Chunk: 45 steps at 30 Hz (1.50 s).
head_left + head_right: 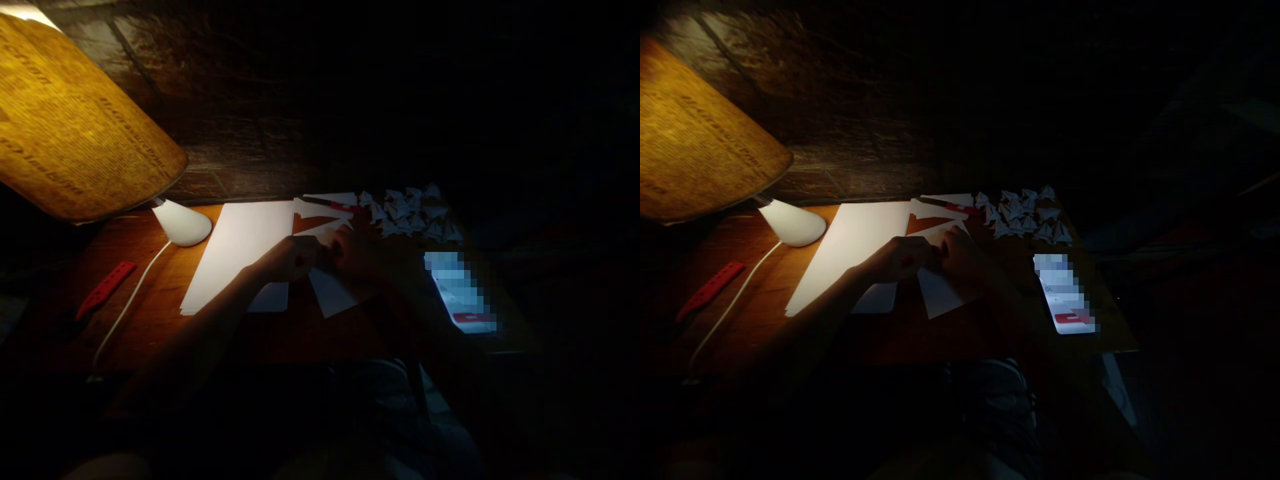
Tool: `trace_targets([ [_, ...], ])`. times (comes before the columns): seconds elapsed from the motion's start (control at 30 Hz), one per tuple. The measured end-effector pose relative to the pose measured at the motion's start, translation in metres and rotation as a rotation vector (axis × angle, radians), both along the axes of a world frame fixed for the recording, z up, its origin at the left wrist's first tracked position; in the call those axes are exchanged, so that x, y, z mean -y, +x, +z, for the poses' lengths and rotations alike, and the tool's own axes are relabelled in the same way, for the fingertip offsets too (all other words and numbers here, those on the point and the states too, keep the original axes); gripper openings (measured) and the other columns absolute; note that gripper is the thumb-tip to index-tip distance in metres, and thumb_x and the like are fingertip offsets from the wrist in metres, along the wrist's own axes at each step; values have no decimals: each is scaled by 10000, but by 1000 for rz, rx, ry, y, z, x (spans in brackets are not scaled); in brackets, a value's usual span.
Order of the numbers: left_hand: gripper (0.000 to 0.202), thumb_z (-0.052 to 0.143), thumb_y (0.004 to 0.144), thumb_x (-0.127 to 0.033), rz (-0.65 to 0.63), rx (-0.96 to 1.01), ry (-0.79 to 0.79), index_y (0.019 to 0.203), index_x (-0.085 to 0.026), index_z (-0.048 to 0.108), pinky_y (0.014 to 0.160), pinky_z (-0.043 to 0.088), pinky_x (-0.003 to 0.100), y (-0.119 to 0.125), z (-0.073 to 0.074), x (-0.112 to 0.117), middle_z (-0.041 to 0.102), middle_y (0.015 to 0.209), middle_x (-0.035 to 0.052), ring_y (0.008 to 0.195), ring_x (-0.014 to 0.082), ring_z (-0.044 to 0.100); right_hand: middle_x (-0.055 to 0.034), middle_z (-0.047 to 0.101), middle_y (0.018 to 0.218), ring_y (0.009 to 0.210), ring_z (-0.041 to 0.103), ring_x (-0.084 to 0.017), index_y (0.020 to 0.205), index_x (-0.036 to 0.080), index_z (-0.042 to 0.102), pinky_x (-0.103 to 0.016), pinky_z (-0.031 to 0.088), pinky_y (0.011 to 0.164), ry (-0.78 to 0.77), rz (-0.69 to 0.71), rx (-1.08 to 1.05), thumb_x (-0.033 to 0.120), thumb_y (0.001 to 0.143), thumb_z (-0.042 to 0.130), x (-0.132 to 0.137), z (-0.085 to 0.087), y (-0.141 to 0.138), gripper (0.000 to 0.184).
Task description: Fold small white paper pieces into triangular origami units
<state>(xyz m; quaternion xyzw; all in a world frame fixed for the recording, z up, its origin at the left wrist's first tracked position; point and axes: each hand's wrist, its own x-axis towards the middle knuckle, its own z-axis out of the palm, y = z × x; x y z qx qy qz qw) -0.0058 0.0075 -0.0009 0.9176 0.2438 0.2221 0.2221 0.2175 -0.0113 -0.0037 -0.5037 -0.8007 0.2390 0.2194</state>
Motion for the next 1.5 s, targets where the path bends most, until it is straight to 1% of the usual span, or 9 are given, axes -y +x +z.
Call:
trace_targets([
  [0.17, 357, 562, 776, -130, -38, 17, -9, 1069, -206, 752, 748, 595, 305, -2, -1, -1, 764, 1045, 72, 901, 191, 734, -59, 548, 974, 847, 504, -180, 771, 212, 473, -300, 395, 716, 7, 7, -19, 151, 801, 703, -2, -3, 0, 240],
  [0.3, 338, 548, 789, -94, -39, 3, 28, 995, -221, 784, 840, 624, 360, -2, -2, -3, 769, 1060, 77, 955, 205, 748, -61, 561, 982, 846, 507, -182, 787, 212, 493, -305, 408, 724, 8, 37, -17, 212, 846, 702, -3, -3, 3, 217],
  [0.43, 343, 553, 787, -78, -38, -27, 58, 979, -228, 794, 856, 641, 375, -1, 0, -2, 756, 1110, 76, 975, 212, 746, -70, 570, 1013, 858, 514, -190, 800, 210, 514, -310, 417, 720, -18, 56, -8, 262, 855, 723, -3, 0, 5, 222],
  [0.67, 365, 528, 823, -53, -23, -82, 48, 993, -224, 802, 901, 635, 392, -1, 6, 2, 743, 1194, 82, 1053, 232, 742, -62, 565, 973, 823, 521, -181, 785, 209, 507, -313, 409, 705, -66, 40, 15, 251, 856, 743, 0, 10, 5, 250],
  [0.93, 450, 523, 805, -35, -1, -165, 147, 1064, -274, 802, 919, 625, 362, -1, 7, 5, 737, 1285, 41, 1111, 210, 721, -58, 570, 949, 831, 524, -194, 771, 218, 527, -330, 442, 726, -29, 39, -83, 428, 855, 768, -4, -2, 3, 331],
  [1.17, 436, 543, 819, -51, -55, -110, 156, 1108, -260, 794, 946, 623, 391, -4, 9, 5, 792, 1173, 54, 1082, 216, 749, -59, 593, 987, 856, 546, -176, 797, 184, 573, -298, 427, 741, -36, 66, -73, 186, 806, 757, -6, -2, 9, 184],
  [1.27, 456, 546, 827, -46, -77, -83, 108, 1135, -280, 788, 939, 622, 373, -3, 16, 8, 801, 1140, 42, 1059, 203, 754, -60, 598, 998, 865, 552, -181, 807, 181, 592, -293, 428, 732, -54, 69, -86, 196, 793, 774, -6, -1, 9, 184],
  [1.4, 400, 563, 842, -63, -44, -111, 104, 1113, -259, 783, 914, 619, 383, -2, 21, 12, 768, 1229, 67, 1060, 222, 749, -65, 597, 1023, 842, 548, -174, 818, 183, 602, -288, 431, 706, -71, 61, -106, 259, 806, 787, -7, -2, 8, 201],
  [1.5, 394, 583, 833, -77, -31, -149, 105, 1139, -243, 768, 907, 616, 395, -1, 20, 13, 764, 1226, 76, 1046, 235, 747, -62, 589, 1019, 837, 546, -164, 806, 175, 607, -279, 428, 710, -90, 63, -86, 208, 797, 781, -7, -1, 7, 178],
])
